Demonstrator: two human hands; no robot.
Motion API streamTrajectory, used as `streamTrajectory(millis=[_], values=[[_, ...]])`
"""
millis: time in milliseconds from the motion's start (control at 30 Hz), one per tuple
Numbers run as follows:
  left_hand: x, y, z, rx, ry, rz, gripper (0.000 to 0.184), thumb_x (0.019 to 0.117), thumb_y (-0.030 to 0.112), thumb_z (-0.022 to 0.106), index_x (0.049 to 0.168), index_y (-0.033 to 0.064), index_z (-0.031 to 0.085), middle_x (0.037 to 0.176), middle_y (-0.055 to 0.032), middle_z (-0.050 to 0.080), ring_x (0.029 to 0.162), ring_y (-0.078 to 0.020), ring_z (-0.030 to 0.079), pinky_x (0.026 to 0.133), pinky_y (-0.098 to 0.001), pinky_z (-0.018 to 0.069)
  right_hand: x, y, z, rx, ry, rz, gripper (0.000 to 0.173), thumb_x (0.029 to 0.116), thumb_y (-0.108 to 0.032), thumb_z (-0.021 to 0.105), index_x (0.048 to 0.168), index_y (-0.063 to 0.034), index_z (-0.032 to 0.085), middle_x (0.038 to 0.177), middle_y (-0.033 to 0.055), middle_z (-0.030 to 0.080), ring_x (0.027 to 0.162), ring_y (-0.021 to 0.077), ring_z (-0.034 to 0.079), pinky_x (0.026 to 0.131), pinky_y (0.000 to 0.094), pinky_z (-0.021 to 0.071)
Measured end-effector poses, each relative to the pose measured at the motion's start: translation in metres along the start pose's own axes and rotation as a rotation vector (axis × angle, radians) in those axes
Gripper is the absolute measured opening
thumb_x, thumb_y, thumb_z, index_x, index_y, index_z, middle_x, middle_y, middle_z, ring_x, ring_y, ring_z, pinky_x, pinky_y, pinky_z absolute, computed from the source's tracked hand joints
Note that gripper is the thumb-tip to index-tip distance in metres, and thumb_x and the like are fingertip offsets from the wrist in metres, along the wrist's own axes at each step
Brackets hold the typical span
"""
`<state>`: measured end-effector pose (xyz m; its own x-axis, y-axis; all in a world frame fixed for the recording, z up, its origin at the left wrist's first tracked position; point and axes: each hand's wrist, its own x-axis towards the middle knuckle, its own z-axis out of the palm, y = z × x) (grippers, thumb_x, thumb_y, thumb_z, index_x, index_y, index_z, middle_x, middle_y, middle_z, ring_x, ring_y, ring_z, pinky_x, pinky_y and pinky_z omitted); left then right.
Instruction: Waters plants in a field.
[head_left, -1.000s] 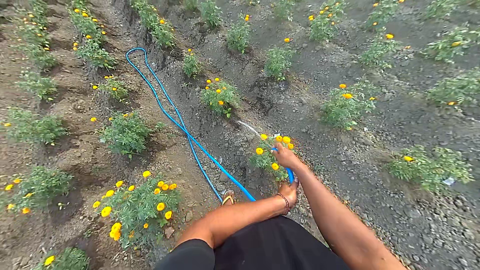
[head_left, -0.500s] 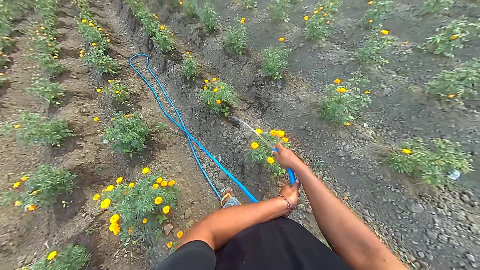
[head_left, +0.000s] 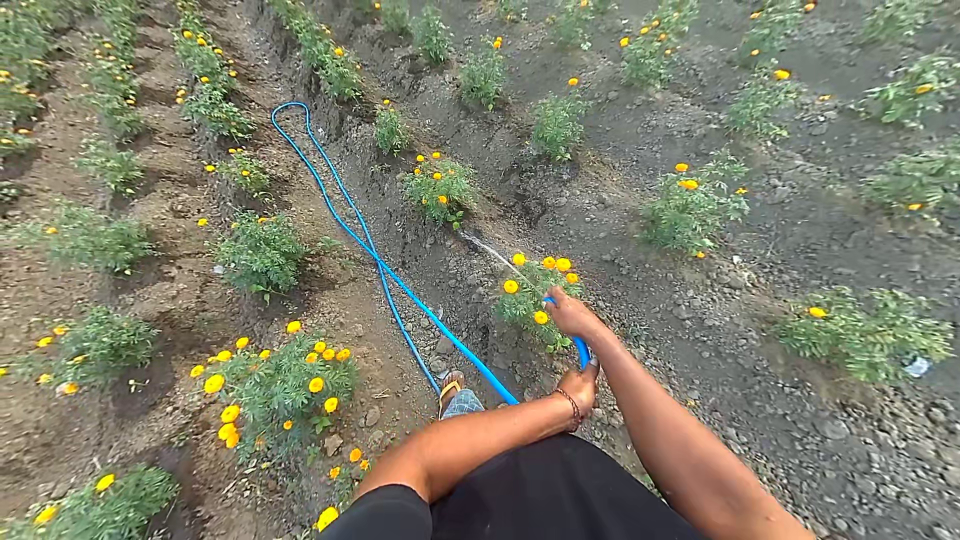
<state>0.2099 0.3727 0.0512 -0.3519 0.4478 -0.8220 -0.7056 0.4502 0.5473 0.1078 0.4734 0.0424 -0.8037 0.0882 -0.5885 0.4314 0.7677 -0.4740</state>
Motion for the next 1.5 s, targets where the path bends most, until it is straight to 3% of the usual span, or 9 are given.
streamTrajectory(millis=[133,300,900,1200,1500], values=[[-0.003,-0.003,0.0,-0.001,0.005,0.006,0.06,0.1104,0.056,0.023,0.094,0.0065,0.053,0.066,0.0005,0.043,0.048,-0.0117,0.04,0.047,-0.0263,0.0386,-0.001,-0.001,0.004,-0.003,-0.004,0.0,0.037,0.1124,-0.023,0.038,0.145,-0.0069,0.045,0.12,0.0251,0.065,0.109,0.039,0.066,0.094,0.0554,0.0506],[-0.006,-0.007,-0.004,0.0,0.006,0.011,0.061,0.1106,0.056,0.021,0.101,0.0049,0.055,0.07,-0.0004,0.044,0.052,-0.0129,0.042,0.05,-0.0278,0.0402,-0.003,-0.009,0.007,-0.01,-0.017,-0.013,0.038,0.1125,-0.024,0.038,0.146,-0.0073,0.045,0.122,0.0252,0.064,0.113,0.0396,0.065,0.096,0.056,0.05],[-0.012,-0.007,-0.021,0.007,0.065,0.082,0.062,0.111,0.054,0.02,0.1,0.0042,0.055,0.071,-0.001,0.045,0.054,-0.0134,0.044,0.053,-0.0288,0.0416,0.001,-0.031,0.009,0.023,0.094,-0.124,0.036,0.1123,-0.022,0.038,0.143,-0.0059,0.047,0.11,0.0222,0.066,0.097,0.0349,0.068,0.089,0.0517,0.0526],[-0.011,-0.008,-0.023,0.021,0.073,0.089,0.062,0.1111,0.054,0.02,0.101,0.0047,0.055,0.07,-0.0006,0.045,0.053,-0.013,0.043,0.052,-0.0289,0.0407,-0.003,-0.034,0.007,0.04,0.112,-0.126,0.037,0.1125,-0.023,0.038,0.144,-0.0065,0.046,0.114,0.0231,0.066,0.103,0.0367,0.068,0.092,0.0531,0.0516],[-0.008,-0.01,-0.023,0.027,0.091,0.123,0.06,0.1113,0.053,0.021,0.1,0.0045,0.055,0.071,-0.0013,0.045,0.055,-0.0139,0.044,0.054,-0.0298,0.0414,-0.003,-0.035,0.006,0.074,0.149,-0.141,0.037,0.1123,-0.023,0.039,0.144,-0.0063,0.046,0.112,0.023,0.066,0.1,0.0366,0.068,0.09,0.0526,0.0521]])
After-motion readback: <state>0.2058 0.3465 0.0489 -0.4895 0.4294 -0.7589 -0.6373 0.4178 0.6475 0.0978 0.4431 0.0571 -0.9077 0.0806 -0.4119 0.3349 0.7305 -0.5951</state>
